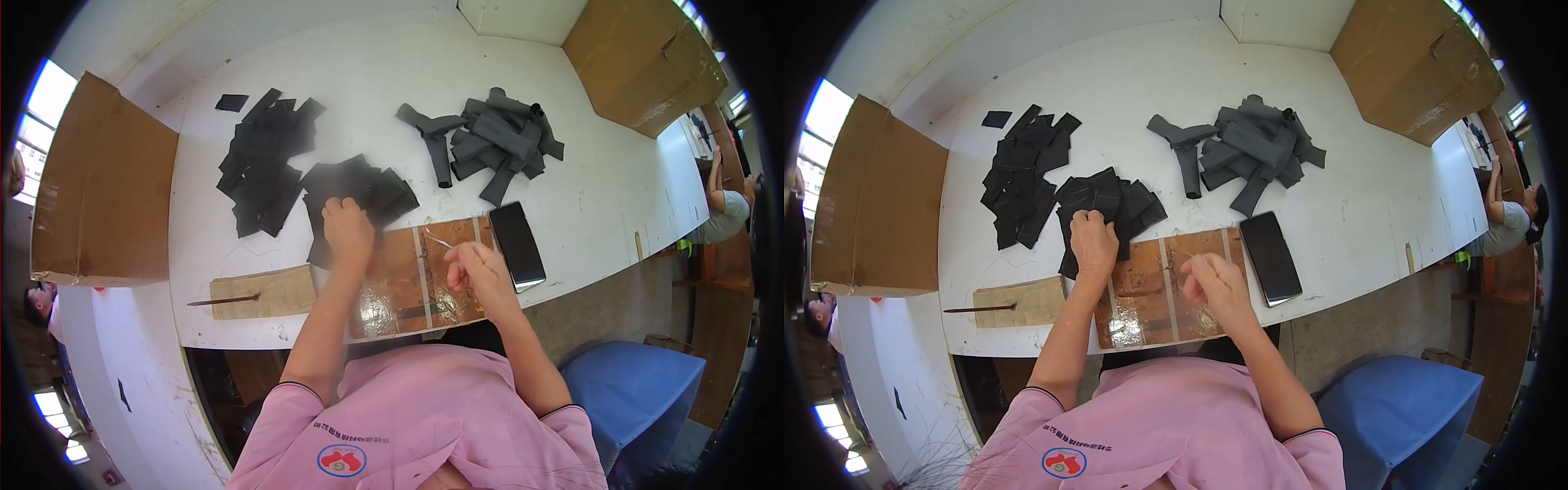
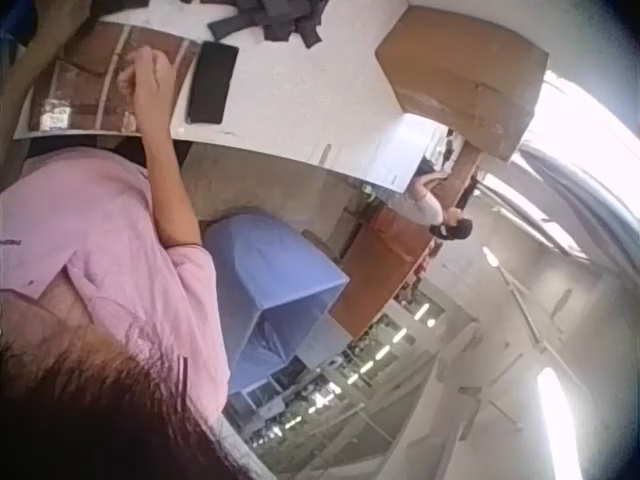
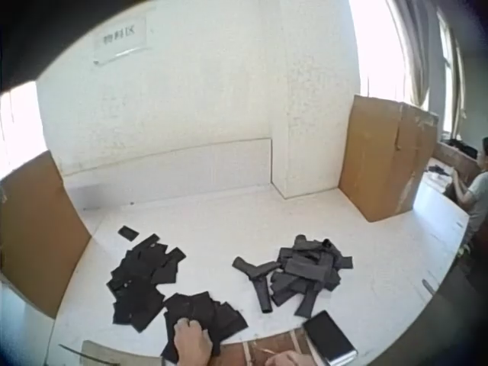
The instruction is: Folding black rectangular strips, likely leather or heavy synthetic material, as part of an assembly or manufacturing process.
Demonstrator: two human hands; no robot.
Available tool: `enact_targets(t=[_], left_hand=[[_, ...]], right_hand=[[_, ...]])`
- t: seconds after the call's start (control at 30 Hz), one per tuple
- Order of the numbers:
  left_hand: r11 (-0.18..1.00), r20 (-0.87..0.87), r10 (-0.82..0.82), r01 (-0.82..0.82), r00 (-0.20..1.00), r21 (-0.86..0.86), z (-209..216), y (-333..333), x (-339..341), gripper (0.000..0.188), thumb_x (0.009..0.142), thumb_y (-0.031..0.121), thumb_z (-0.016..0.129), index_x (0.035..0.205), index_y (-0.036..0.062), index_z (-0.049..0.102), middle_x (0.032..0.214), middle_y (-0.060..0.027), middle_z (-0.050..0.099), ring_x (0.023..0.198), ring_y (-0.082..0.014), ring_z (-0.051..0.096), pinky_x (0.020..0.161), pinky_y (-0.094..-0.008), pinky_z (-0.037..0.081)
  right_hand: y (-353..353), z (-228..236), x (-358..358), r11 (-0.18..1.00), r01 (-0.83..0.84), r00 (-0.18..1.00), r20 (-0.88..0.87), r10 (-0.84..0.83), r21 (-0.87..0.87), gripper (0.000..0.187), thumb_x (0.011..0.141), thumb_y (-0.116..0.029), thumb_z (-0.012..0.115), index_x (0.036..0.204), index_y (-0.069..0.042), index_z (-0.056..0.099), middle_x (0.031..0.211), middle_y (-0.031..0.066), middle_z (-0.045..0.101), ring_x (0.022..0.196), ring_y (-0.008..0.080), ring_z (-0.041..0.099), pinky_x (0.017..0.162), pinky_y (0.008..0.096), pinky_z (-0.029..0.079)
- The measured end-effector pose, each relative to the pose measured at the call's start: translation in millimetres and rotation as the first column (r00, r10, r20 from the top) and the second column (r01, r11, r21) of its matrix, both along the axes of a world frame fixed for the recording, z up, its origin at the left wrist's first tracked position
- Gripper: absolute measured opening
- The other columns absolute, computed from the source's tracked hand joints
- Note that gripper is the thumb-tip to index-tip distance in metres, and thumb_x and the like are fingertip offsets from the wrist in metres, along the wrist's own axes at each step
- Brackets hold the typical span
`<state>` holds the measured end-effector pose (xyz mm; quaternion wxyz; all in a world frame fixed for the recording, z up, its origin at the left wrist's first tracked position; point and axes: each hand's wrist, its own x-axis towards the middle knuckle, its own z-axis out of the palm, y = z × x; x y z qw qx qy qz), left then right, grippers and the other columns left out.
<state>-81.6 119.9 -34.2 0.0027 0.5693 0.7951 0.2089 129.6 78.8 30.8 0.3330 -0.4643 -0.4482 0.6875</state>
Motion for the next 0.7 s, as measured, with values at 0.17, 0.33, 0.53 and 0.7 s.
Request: enact_targets(t=[0.17,0.33,0.53,0.7], left_hand=[[0.973,0.176,-0.041,0.0,0.983,0.229,9,-4,-18,0.015,0.067,0.011,0.064,0.064,-0.0004,0.054,0.075,-0.0139,0.052,0.071,-0.03,0.052,0.06,-0.0358,0.043],[0.982,0.258,-0.069,0.019,0.964,0.19,29,-15,-44,0.021,0.068,0.015,0.066,0.064,-0.0013,0.055,0.06,-0.0138,0.052,0.055,-0.0288,0.05,0.054,-0.0357,0.04],[0.995,0.792,0.027,-0.089,0.61,0.035,39,-31,-58,0.023,0.075,0.019,0.063,0.063,0.0002,0.055,0.058,-0.0044,0.055,0.049,-0.0122,0.048,0.048,-0.0256,0.037],[0.998,0.995,0.065,-0.011,-0.072,-0.066,50,-52,-51,0.02,0.077,0.021,0.063,0.068,0.0029,0.057,0.064,-0.0052,0.058,0.048,-0.0073,0.051,0.044,-0.0201,0.043]], right_hand=[[-33,-14,-8,0.981,-0.157,0.986,0.035,0.162,-0.111,0.033,0.089,-0.029,0.04,0.086,0.001,0.053,0.064,0.0033,0.052,0.058,0.0081,0.048,0.054,0.0203,0.041],[-43,-16,-27,0.964,-0.264,0.959,0.117,0.259,0.031,0.029,0.089,-0.025,0.041,0.089,0.002,0.052,0.064,0.0031,0.051,0.058,0.0078,0.047,0.054,0.0203,0.041],[-52,-14,-54,0.938,-0.338,0.933,0.16,0.322,0.083,0.037,0.083,-0.031,0.045,0.09,0.005,0.052,0.066,0.0092,0.055,0.064,0.0157,0.054,0.062,0.0279,0.043],[-47,-17,-62,0.956,-0.29,0.955,0.055,0.291,-0.038,0.039,0.086,-0.034,0.042,0.093,0.002,0.052,0.076,0.0079,0.057,0.07,0.0142,0.054,0.062,0.0266,0.044]])
